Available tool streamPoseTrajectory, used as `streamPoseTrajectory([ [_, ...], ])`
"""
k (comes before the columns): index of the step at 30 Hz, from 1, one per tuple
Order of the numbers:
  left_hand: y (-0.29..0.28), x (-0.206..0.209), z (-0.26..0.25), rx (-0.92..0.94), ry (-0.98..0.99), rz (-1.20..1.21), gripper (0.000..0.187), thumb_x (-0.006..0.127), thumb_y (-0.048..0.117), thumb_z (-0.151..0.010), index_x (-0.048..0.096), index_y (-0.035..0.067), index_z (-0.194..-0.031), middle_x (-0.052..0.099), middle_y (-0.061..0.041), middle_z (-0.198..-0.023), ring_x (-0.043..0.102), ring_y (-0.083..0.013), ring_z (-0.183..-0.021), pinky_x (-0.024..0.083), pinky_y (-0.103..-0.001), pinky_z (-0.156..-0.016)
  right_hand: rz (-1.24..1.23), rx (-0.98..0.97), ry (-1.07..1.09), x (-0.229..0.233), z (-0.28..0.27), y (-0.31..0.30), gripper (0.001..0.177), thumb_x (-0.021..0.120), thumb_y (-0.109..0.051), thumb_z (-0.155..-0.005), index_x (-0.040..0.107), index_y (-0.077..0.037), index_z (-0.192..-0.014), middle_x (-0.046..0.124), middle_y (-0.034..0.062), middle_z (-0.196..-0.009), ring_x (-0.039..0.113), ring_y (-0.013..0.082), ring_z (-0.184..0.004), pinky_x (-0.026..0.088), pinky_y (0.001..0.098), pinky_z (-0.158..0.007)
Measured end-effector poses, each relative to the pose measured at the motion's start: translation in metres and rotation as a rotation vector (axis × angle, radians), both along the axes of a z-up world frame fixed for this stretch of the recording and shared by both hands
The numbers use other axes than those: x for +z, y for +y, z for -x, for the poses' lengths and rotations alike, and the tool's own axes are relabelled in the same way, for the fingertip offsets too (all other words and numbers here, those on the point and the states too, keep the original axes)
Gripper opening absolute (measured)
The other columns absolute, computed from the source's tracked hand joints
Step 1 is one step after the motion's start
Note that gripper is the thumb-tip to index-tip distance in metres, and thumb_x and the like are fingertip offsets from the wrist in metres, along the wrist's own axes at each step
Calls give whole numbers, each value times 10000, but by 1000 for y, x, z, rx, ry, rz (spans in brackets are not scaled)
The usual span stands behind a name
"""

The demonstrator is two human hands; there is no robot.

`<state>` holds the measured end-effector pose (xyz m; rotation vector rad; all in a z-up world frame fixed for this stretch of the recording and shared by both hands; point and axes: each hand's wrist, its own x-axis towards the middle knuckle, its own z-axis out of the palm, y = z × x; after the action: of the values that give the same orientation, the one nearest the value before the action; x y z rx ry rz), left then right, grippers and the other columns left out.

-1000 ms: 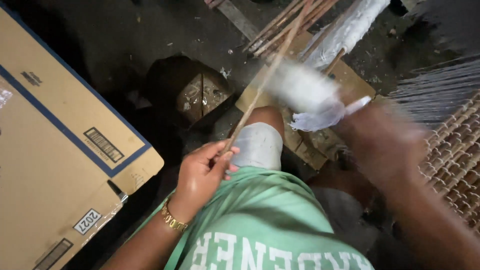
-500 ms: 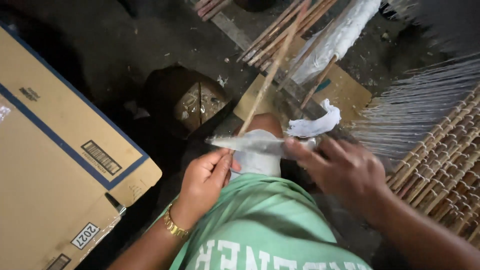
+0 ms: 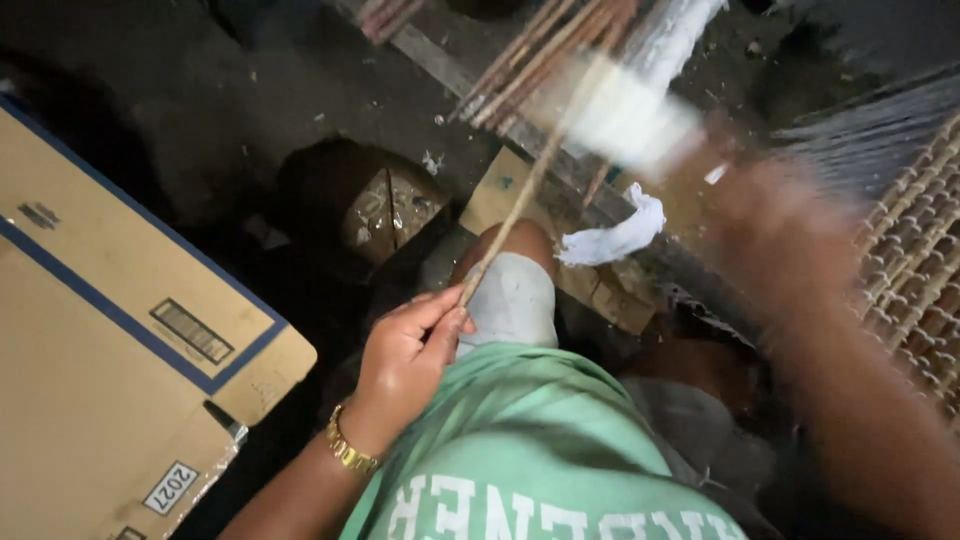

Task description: Preparing candle wicks by scraping off excess material with a knife and organizing them on a wooden frame.

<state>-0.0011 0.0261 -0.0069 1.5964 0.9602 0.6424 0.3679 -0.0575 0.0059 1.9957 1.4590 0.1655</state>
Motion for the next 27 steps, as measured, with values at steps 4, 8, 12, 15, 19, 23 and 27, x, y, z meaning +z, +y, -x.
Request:
streamPoseTrajectory([
  [4,1,-11,-1,-49,106,-182,304,586,147,-987,719,25,-1231,772,-77,-985,738,-195,-878,588,-324,-811,-807,90,497,57,-48,27,440,409,-255,-1379,682,88,-1411,631,329,-1112,618,479,-950,457,523,-739],
  [8,14,-9,-17,-68,114,-497,256,599,97,-1001,700,8,-1218,704,-137,-1036,693,-280,-970,563,-402,-880,-727,138,561,88,2,33,834,946,-241,-998,525,-80,-1698,594,375,-1339,658,457,-940,537,551,-772],
  [12,35,13,-28,-94,69,-625,289,657,17,-976,691,60,-1260,689,-123,-1023,701,-267,-884,558,-377,-779,-550,53,519,95,11,48,815,840,-353,-891,508,-214,-1622,360,194,-1543,554,518,-1226,470,794,-861],
  [15,62,25,-24,37,369,-870,219,801,96,-927,759,200,-1116,735,-12,-990,626,-139,-778,543,-229,-565,-652,184,594,83,-9,45,425,858,-400,-1047,798,-195,-1414,691,55,-1307,677,299,-1019,530,499,-758],
  [19,89,29,-14,367,370,-1107,204,796,79,-997,790,234,-1129,694,-7,-1173,538,-353,-1110,232,-558,-1012,-482,-148,903,112,26,61,361,731,-188,-1042,720,-220,-1401,726,74,-952,557,185,-663,464,379,-644],
  [23,113,11,-2,735,275,-939,661,685,-165,-991,671,228,-1522,118,-141,-1722,190,-333,-1686,118,-551,-1477,-195,-70,1123,121,64,65,469,598,-235,-974,626,-127,-1430,683,111,-588,470,177,-342,411,331,-295],
  [27,117,-5,-25,654,-276,-395,693,520,-93,-1119,307,286,-1659,33,-87,-1823,155,-194,-1717,529,-263,-1035,-38,-459,1203,128,121,74,677,599,-196,-943,432,-333,-1584,787,74,-1105,488,190,-462,450,330,-358],
])
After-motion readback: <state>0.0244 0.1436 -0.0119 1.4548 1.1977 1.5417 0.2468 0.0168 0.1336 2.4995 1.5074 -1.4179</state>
